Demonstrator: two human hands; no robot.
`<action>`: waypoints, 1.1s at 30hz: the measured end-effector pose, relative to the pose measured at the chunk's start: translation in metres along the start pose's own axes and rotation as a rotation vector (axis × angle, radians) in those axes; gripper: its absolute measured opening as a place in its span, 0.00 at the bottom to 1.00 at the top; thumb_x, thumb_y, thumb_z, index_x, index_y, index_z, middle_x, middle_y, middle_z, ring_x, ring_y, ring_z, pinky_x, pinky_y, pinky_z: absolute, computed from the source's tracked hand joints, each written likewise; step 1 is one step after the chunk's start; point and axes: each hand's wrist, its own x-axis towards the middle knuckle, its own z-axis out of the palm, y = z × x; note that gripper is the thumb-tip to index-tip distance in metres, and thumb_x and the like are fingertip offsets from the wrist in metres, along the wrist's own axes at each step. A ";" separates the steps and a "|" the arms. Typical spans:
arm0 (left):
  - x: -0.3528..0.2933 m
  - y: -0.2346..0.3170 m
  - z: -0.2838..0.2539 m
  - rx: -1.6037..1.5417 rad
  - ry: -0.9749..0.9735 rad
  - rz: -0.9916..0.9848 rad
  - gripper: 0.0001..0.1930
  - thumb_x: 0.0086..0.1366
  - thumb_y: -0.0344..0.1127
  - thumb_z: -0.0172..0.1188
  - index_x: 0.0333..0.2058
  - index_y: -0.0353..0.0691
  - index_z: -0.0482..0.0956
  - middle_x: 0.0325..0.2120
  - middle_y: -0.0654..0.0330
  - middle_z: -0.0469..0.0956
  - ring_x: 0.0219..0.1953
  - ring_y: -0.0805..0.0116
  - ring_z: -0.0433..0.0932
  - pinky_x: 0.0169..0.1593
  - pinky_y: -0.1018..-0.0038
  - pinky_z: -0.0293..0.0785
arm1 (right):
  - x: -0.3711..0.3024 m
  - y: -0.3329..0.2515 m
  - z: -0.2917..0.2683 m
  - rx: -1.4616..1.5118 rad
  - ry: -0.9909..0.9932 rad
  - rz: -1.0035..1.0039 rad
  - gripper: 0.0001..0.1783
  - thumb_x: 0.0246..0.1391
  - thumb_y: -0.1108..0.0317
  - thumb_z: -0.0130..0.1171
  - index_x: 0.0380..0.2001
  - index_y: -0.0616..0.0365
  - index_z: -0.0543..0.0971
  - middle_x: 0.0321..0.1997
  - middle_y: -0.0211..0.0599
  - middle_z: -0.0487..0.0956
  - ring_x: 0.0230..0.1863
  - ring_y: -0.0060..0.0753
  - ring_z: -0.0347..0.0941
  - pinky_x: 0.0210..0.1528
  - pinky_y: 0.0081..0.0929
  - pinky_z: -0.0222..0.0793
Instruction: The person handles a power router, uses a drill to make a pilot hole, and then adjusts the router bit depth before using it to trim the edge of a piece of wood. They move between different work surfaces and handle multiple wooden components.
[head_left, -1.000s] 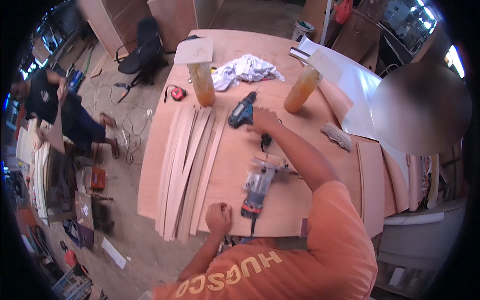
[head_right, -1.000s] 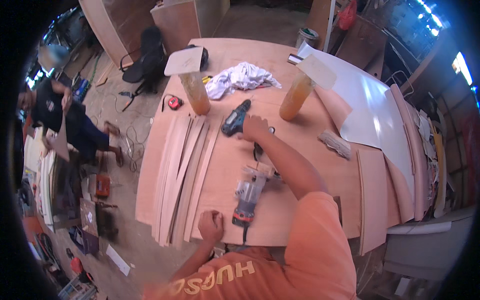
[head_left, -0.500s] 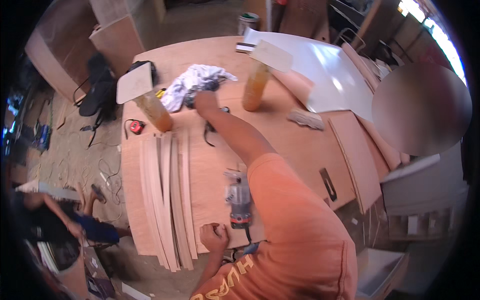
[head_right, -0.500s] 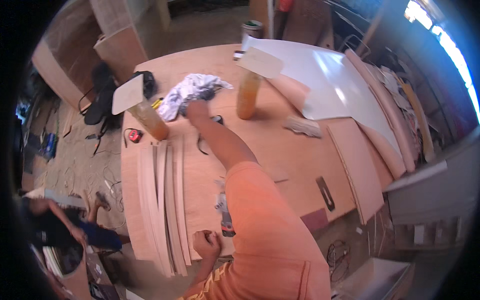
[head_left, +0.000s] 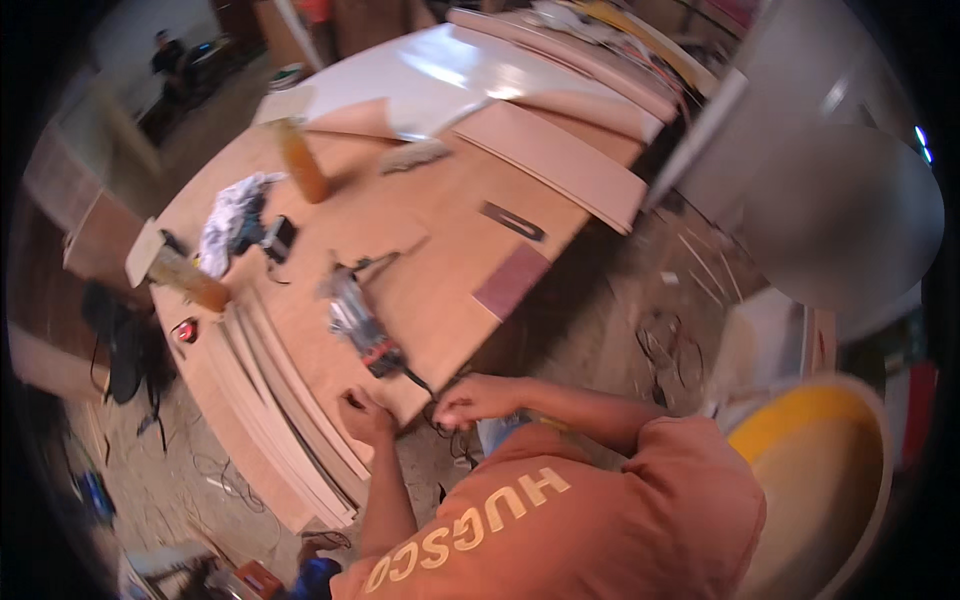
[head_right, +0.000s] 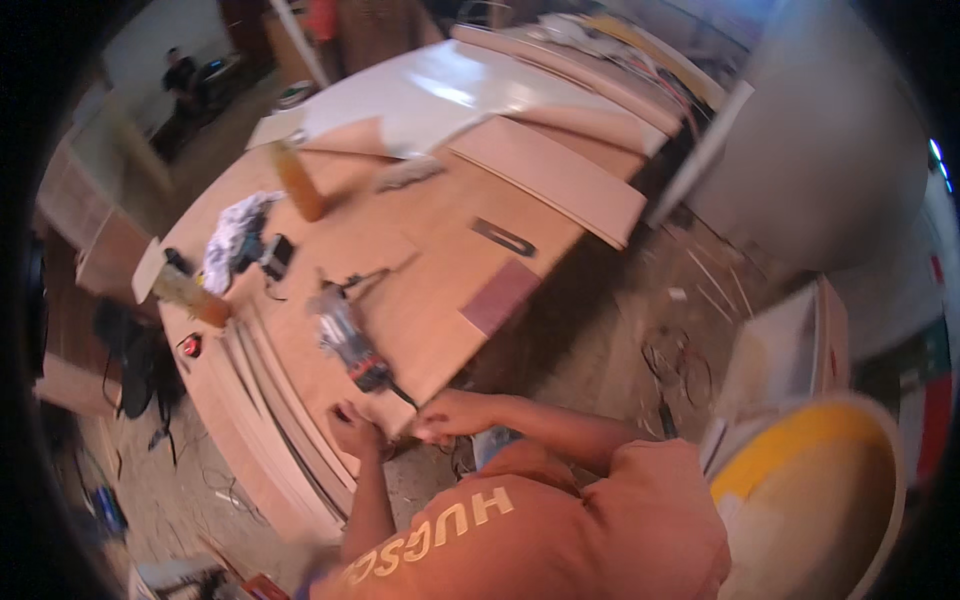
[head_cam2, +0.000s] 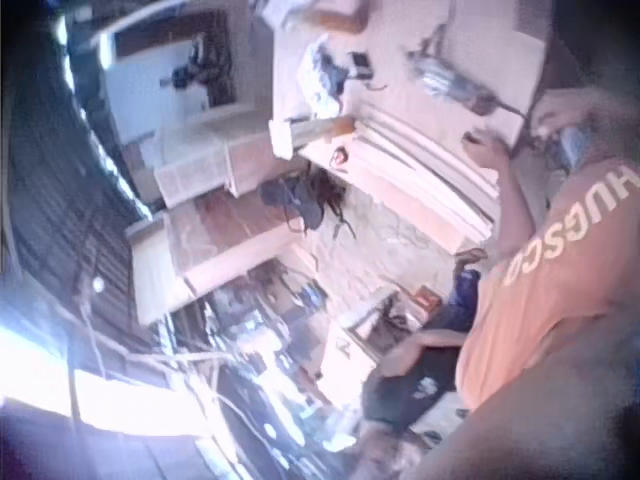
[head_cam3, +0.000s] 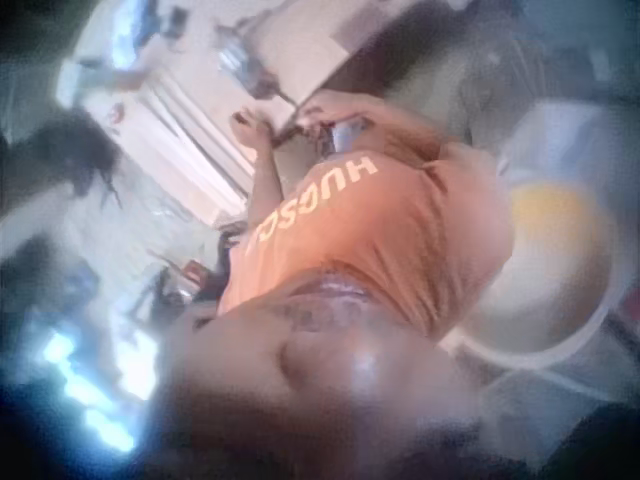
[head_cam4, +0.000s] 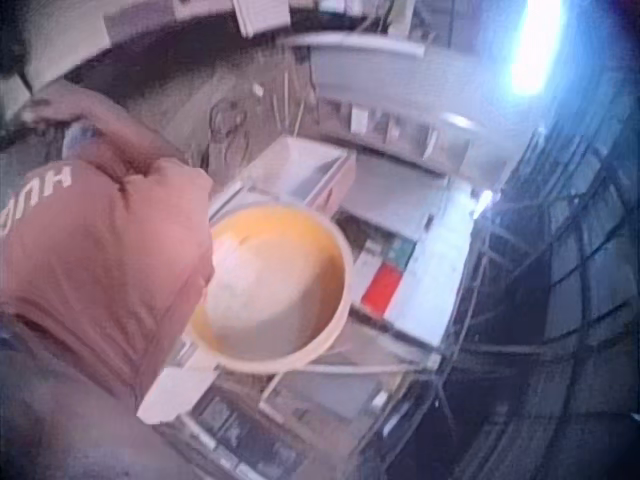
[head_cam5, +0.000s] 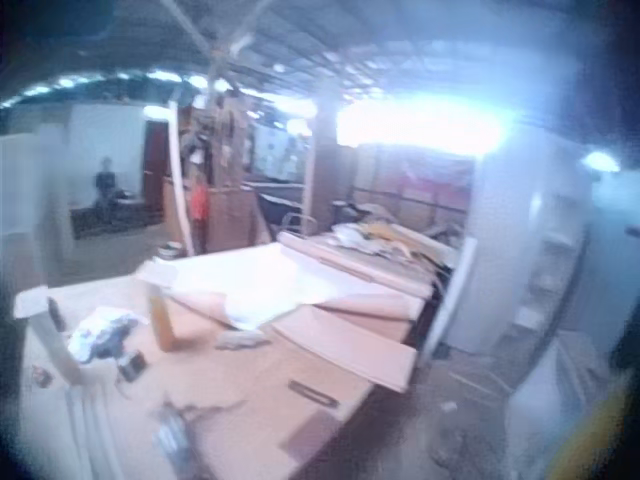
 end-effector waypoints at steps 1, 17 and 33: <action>0.000 0.000 0.001 -0.045 -0.044 -0.038 0.17 0.70 0.46 0.52 0.37 0.35 0.75 0.28 0.52 0.76 0.32 0.56 0.75 0.40 0.64 0.70 | -0.033 0.061 0.033 -0.154 0.200 -0.136 0.22 0.64 0.49 0.51 0.40 0.56 0.81 0.37 0.44 0.83 0.39 0.35 0.79 0.43 0.38 0.72; -0.208 0.076 0.023 -0.326 -0.838 0.079 0.20 0.71 0.43 0.53 0.52 0.34 0.69 0.40 0.52 0.73 0.42 0.64 0.71 0.48 0.68 0.68 | -0.246 0.383 0.030 -0.678 0.056 0.594 0.30 0.56 0.41 0.54 0.45 0.58 0.79 0.44 0.50 0.81 0.46 0.51 0.77 0.52 0.41 0.70; -0.243 0.496 0.320 -0.352 -1.412 0.499 0.28 0.65 0.49 0.60 0.57 0.35 0.70 0.50 0.46 0.76 0.50 0.52 0.77 0.53 0.61 0.73 | -0.506 0.466 -0.252 0.160 0.854 0.695 0.38 0.58 0.45 0.59 0.60 0.64 0.68 0.44 0.39 0.79 0.34 0.25 0.73 0.32 0.25 0.71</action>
